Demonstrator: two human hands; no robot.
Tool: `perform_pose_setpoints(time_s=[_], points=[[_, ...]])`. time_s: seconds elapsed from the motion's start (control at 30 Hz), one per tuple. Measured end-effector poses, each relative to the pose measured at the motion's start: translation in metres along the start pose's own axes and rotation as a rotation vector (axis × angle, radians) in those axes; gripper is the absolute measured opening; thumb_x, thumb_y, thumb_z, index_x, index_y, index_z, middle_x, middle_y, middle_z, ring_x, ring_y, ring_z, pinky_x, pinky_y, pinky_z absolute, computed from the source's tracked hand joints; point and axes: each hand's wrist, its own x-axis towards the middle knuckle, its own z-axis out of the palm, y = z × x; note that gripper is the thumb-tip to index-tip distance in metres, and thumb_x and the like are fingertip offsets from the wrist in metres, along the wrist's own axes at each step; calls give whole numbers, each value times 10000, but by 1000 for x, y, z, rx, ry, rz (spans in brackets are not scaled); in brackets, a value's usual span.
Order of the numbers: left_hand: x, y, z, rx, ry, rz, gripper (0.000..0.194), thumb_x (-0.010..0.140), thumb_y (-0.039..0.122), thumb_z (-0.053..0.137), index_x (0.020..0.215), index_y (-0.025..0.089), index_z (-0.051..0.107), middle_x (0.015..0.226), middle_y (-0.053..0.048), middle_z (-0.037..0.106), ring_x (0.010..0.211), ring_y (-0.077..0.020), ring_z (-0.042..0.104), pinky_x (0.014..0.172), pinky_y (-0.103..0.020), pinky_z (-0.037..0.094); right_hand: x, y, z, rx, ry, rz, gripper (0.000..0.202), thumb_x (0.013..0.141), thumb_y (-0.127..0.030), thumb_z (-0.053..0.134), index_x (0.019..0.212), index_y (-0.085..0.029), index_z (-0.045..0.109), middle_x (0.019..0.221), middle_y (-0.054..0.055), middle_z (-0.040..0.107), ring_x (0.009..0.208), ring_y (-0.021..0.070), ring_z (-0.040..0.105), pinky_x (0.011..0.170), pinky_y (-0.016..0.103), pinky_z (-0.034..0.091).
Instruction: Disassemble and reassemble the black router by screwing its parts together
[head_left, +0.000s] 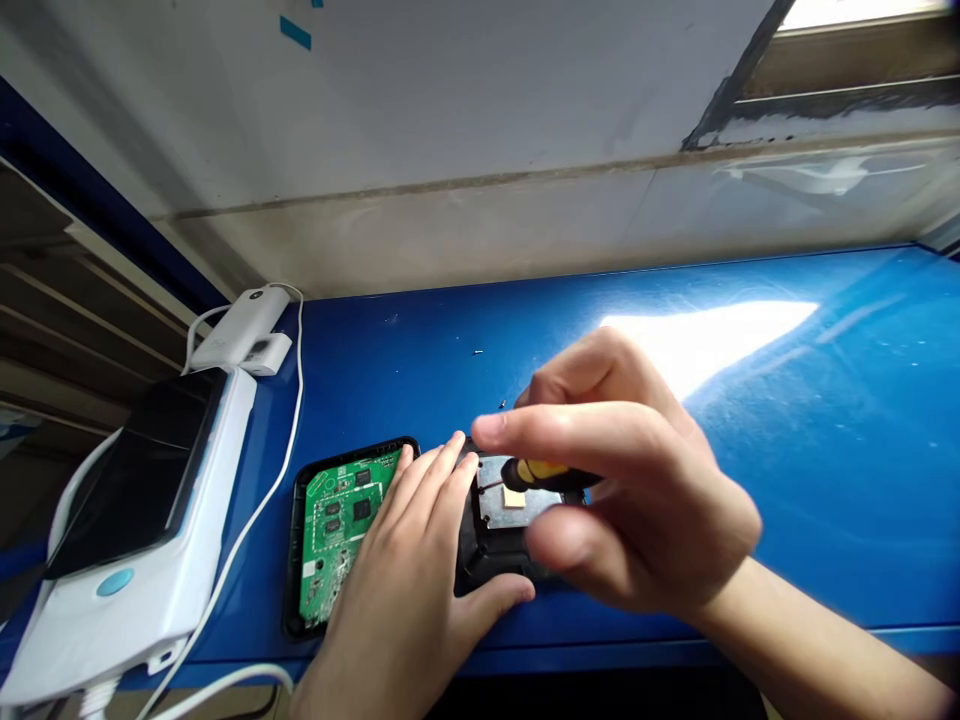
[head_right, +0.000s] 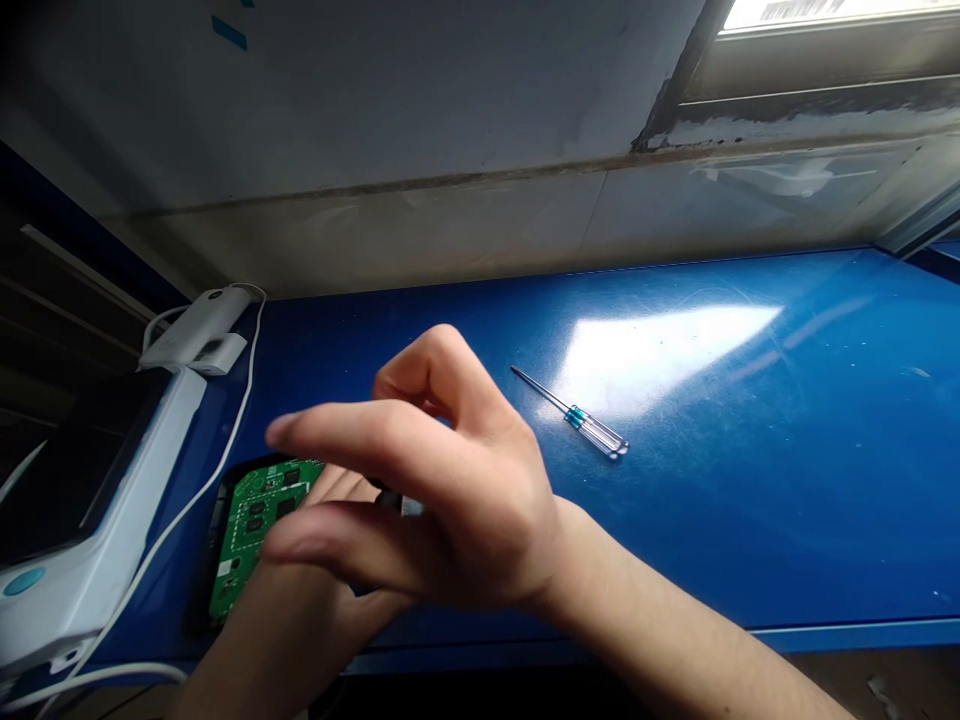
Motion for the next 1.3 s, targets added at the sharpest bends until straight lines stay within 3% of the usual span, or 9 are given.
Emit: perform_pose_setpoints(time_s=[0.1,0.2,0.4,0.5,0.7,0.9,1.03,1.2,1.3], points=[[2,0,-1,-20,6,26,758,821,371,792,1507,250,494,1585,-133,539,1469,-421,473,1187,-648,404,0,-3,-3,51,-60,90,322,985,-84,471,1165,-203,710,1038,86,704,879,183,721,731,328,661],[3,0,-2,-35,-6,-7,744,848,437,764,1494,183,496,1570,-180,546,1450,-430,496,1158,-670,432,-1,-2,-4,109,-123,99,441,989,-29,455,1328,-249,631,1204,67,745,980,175,760,832,318,674],[2,1,-1,-12,-1,-4,798,798,464,826,1488,183,539,1576,-163,537,1432,-462,505,1158,-695,418,-2,8,2,128,-54,29,307,934,-226,756,1227,-248,667,944,30,734,767,154,736,669,263,661],[2,2,-2,0,6,1,770,804,443,820,1470,159,560,1577,-177,529,1434,-467,499,1151,-704,419,-3,7,1,56,-31,8,297,920,-348,771,1186,-235,700,859,27,683,716,162,705,598,269,641],[1,3,-4,-10,24,14,674,885,417,718,1471,129,551,1549,-170,565,1421,-437,527,1145,-692,431,-2,-1,-2,60,-101,49,318,1005,-73,530,1265,-202,661,1104,79,732,908,157,754,782,270,663],[1,3,-4,-16,-7,-15,745,832,461,781,1471,147,563,1571,-186,533,1445,-461,487,1128,-708,441,-3,4,1,-40,-29,25,245,959,-223,716,1200,-259,706,912,28,694,737,152,676,613,279,642],[2,2,-3,-28,-15,-28,766,822,434,797,1488,160,537,1575,-177,534,1442,-454,496,1156,-699,416,-4,3,1,-45,-13,-14,193,968,-294,705,1144,-216,725,866,37,657,740,164,654,602,296,643],[2,1,-1,-52,3,-42,650,852,389,752,1437,192,546,1571,-165,549,1462,-415,485,1127,-662,477,-4,-2,-1,33,-89,78,328,1007,-71,469,1262,-166,653,1160,97,710,964,164,744,807,297,667],[1,-1,0,-23,17,-2,714,836,442,781,1446,170,529,1563,-194,551,1442,-437,503,1121,-685,470,-4,0,-2,44,-91,48,320,1009,-79,501,1289,-173,623,1119,73,732,966,161,750,810,280,661]])
